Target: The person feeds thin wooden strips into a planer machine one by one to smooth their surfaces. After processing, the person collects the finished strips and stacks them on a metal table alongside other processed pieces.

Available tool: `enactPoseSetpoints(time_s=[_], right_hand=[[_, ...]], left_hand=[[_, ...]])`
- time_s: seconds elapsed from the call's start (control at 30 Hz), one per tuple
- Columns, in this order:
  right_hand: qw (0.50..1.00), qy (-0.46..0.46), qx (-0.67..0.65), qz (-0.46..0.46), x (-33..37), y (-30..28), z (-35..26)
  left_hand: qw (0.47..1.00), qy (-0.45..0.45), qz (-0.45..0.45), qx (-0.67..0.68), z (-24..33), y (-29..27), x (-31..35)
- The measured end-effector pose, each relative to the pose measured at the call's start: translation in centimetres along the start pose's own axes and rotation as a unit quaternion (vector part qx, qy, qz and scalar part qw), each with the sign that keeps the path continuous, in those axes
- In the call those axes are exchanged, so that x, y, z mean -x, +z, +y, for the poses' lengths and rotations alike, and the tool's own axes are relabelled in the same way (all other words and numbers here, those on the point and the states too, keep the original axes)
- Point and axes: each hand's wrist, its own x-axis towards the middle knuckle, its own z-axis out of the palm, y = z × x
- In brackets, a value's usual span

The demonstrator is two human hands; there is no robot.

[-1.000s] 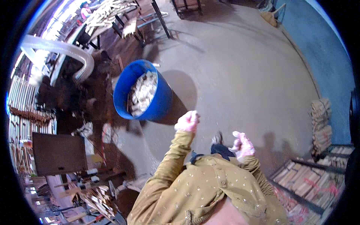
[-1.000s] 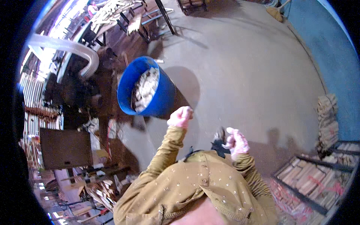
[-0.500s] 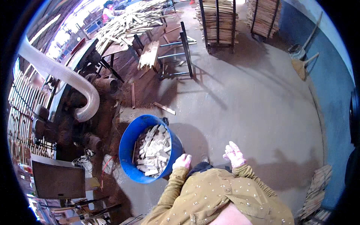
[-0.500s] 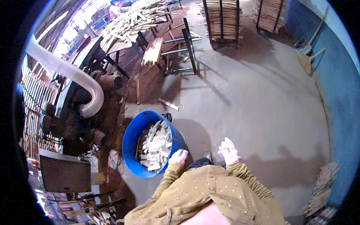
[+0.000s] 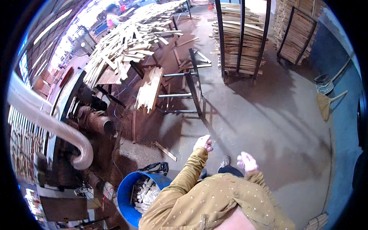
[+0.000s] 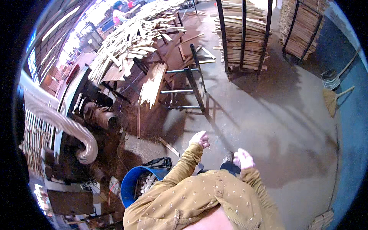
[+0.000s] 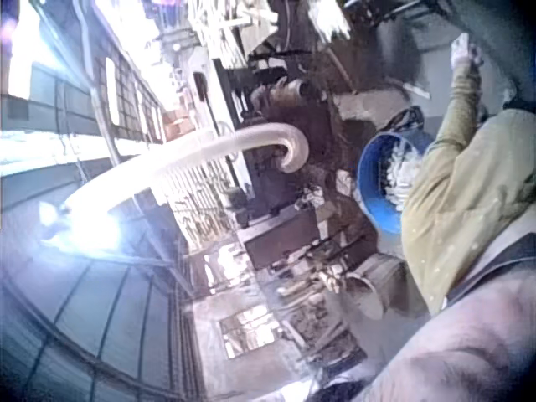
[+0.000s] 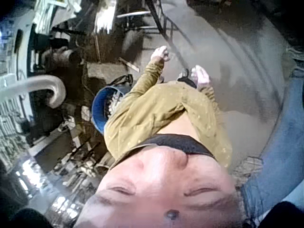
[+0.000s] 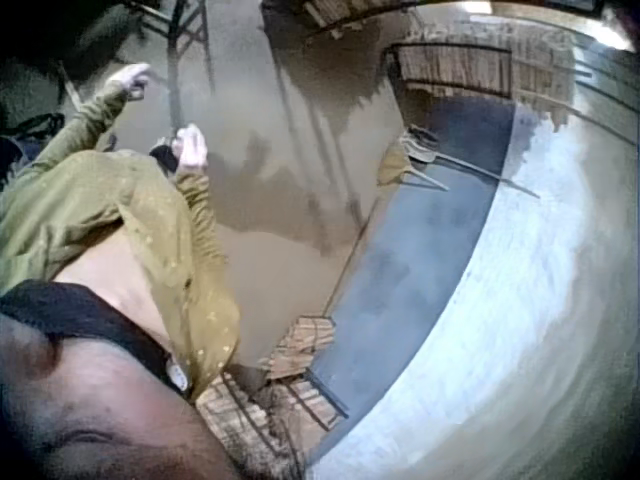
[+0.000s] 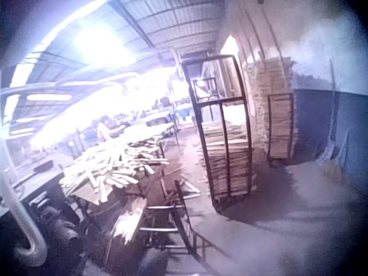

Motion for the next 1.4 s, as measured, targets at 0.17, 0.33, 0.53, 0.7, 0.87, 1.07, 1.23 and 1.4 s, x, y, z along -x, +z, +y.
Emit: enactPoseSetpoints(time_s=[0.17, 0.33, 0.53, 0.7, 0.87, 1.07, 1.23, 1.4], right_hand=[[0.987, -0.038, 0.152, -0.045, -12.7, 9.0, -19.5], [0.971, -0.047, 0.225, -0.062, -30.1, 10.4, -27.9], [0.979, -0.065, 0.193, 0.014, -47.8, 12.9, -40.0], [0.982, -0.119, 0.134, 0.061, -60.2, 14.3, -50.1], [0.964, -0.145, 0.220, 0.009, -71.7, 17.9, -55.4], [0.906, -0.158, 0.382, -0.092, -81.4, 21.9, -57.0], [0.876, -0.071, 0.467, -0.098, -86.7, 31.2, -57.8], [0.876, -0.036, 0.477, -0.062, -93.9, 40.6, -58.9]], left_hand=[[0.982, 0.074, 0.171, 0.010, 10.2, 3.0, -11.3], [0.907, 0.312, 0.256, 0.123, 22.4, 8.9, -17.1], [0.881, 0.439, 0.175, 0.037, 43.2, 22.1, -26.1], [0.859, 0.500, 0.019, -0.104, 56.1, 32.7, -42.0], [0.900, 0.406, 0.076, -0.140, 64.8, 32.2, -62.8], [0.913, 0.196, 0.241, -0.265, 75.8, 25.1, -76.0], [0.894, 0.019, 0.445, -0.049, 85.3, 21.0, -82.5], [0.852, 0.087, 0.508, -0.090, 93.3, 7.4, -91.8]])
